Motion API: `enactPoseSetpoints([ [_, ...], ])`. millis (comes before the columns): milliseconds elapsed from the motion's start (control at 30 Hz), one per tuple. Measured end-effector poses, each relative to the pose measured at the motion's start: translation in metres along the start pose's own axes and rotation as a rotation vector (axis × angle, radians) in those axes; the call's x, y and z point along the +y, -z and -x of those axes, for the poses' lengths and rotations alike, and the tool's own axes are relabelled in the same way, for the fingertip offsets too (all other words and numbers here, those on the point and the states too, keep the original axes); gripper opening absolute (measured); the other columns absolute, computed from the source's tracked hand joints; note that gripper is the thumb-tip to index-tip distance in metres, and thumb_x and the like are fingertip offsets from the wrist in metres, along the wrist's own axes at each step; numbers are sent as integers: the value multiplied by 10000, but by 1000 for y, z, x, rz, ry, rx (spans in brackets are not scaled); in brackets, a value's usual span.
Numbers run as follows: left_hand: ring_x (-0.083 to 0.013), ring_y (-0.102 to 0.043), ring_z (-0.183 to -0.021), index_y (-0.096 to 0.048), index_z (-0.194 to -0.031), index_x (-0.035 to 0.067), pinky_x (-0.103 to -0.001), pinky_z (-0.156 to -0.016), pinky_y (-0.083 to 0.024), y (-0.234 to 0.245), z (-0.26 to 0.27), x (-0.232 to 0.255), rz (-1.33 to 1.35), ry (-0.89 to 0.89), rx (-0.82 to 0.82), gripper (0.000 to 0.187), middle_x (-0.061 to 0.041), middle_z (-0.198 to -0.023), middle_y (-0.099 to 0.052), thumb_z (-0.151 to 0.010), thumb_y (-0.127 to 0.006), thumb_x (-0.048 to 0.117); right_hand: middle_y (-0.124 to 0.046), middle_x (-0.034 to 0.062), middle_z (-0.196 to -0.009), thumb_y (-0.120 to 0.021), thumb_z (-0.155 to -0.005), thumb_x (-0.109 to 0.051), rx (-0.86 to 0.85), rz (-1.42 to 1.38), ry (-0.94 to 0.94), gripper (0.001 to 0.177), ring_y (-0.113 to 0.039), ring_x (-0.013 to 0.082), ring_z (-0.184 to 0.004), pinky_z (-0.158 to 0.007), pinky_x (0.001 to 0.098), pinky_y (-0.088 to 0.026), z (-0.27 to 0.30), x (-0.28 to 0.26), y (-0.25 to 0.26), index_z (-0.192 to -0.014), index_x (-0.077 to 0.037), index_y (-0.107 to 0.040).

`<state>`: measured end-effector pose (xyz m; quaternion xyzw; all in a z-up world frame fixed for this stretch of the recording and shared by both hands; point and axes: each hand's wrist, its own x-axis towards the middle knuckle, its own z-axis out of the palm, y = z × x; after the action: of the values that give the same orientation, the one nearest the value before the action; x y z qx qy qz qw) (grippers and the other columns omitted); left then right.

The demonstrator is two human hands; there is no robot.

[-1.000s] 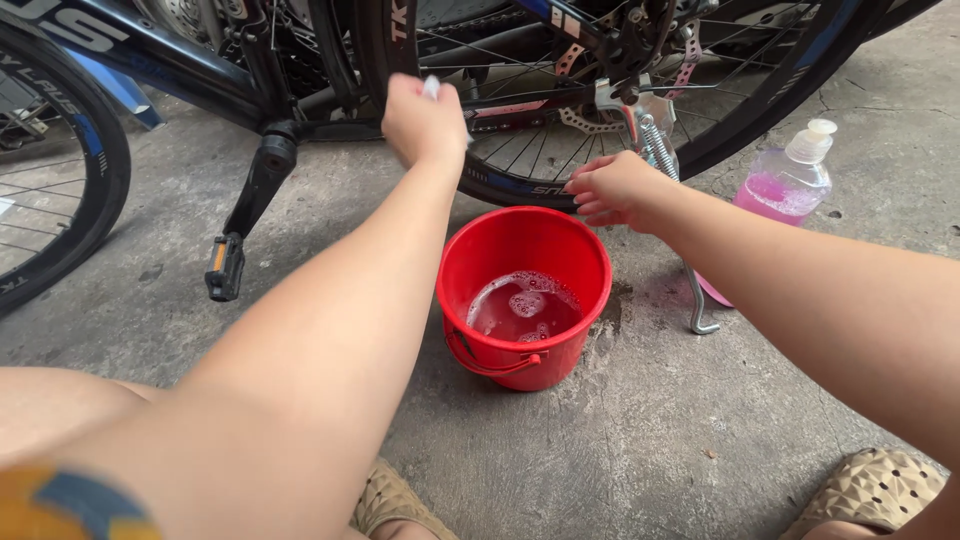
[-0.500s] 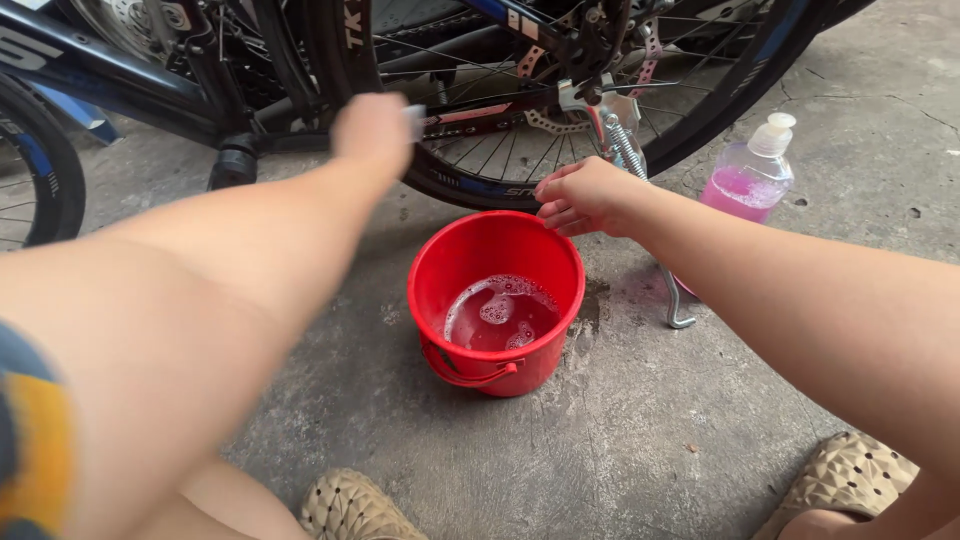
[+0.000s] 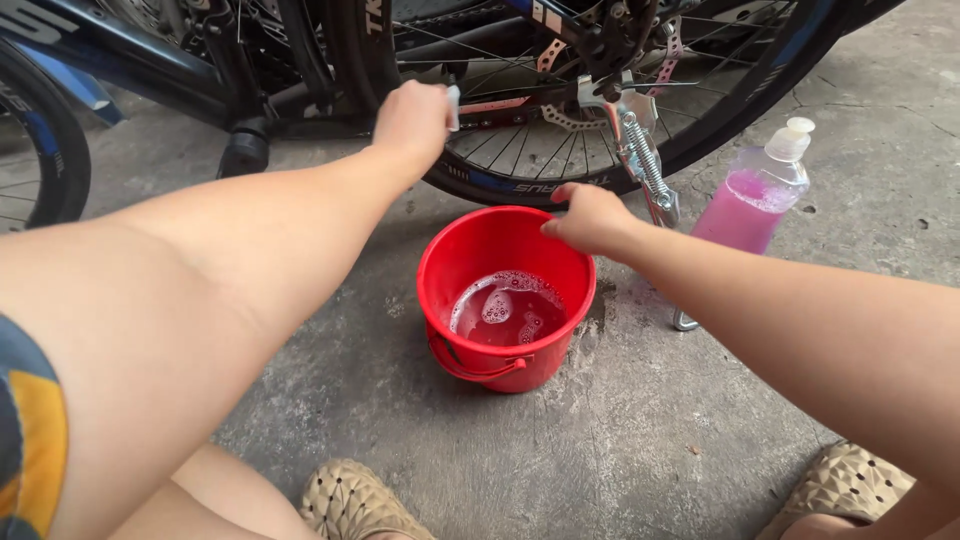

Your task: The person is cleaning a bicycle using a wet cloth and soapy water from a bucket.

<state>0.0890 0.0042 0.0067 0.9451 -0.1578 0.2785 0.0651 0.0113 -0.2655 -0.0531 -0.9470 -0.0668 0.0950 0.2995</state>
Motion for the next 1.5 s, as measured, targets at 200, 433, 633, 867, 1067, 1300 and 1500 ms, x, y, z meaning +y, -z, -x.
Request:
enactPoseSetpoints([
  [200,-341,-735,-847,-767,-964,82,-465,-783,-563,35,27,-79,-74,44,-205,160,-184,-908,-748,-811,-742,116,-619,242,-1343,-772,-864,-371,-37,56,-57,900,-626,364,-1235,-1046,439,-509,11,3,-19,-1572,-109,-282],
  [433,-367,-733,-896,-828,-995,149,-459,-835,-580,97,61,-168,-376,351,-348,152,-192,-946,-756,-877,-733,163,-587,257,-1368,-579,-983,-492,6,9,73,771,-601,400,-1252,-1048,471,-491,20,24,-46,-1541,-53,-278],
  [633,-321,-745,-860,-832,-955,141,-446,-790,-586,73,58,-173,-285,394,-226,99,-160,-924,-758,-892,-757,126,-517,287,-1393,-527,-993,-526,24,100,29,752,-586,430,-1243,-1045,486,-498,29,7,-45,-1548,-82,-280],
  [867,-283,-747,-767,-828,-882,133,-413,-748,-589,71,41,-66,-65,150,-68,68,-135,-839,-762,-818,-805,126,-539,269,-1386,-548,-978,-524,-9,74,-8,792,-611,399,-1236,-1040,467,-513,24,8,-43,-1559,-74,-254],
  [1067,-191,-775,-730,-829,-833,132,-322,-729,-608,56,-32,25,428,301,231,80,-74,-790,-779,-776,-834,188,-603,233,-1382,-583,-965,-518,-25,-52,-21,782,-615,356,-1267,-1060,438,-497,11,19,-36,-1543,-67,-312],
  [1300,-280,-800,-800,-752,-1020,-51,-390,-681,-680,-23,-119,95,1596,604,158,278,-190,-966,-789,-773,-791,72,-648,227,-1352,-628,-949,-494,8,-115,-69,705,-643,332,-1258,-1075,416,-491,16,15,-8,-1489,-77,-452],
  [1500,-258,-747,-904,-766,-1043,15,-403,-782,-588,60,-91,130,1245,1047,203,279,-151,-1012,-766,-783,-818,105,-644,197,-1359,-652,-949,-458,40,-131,-79,640,-634,315,-1261,-1064,410,-492,24,6,13,-1455,-94,-509],
])
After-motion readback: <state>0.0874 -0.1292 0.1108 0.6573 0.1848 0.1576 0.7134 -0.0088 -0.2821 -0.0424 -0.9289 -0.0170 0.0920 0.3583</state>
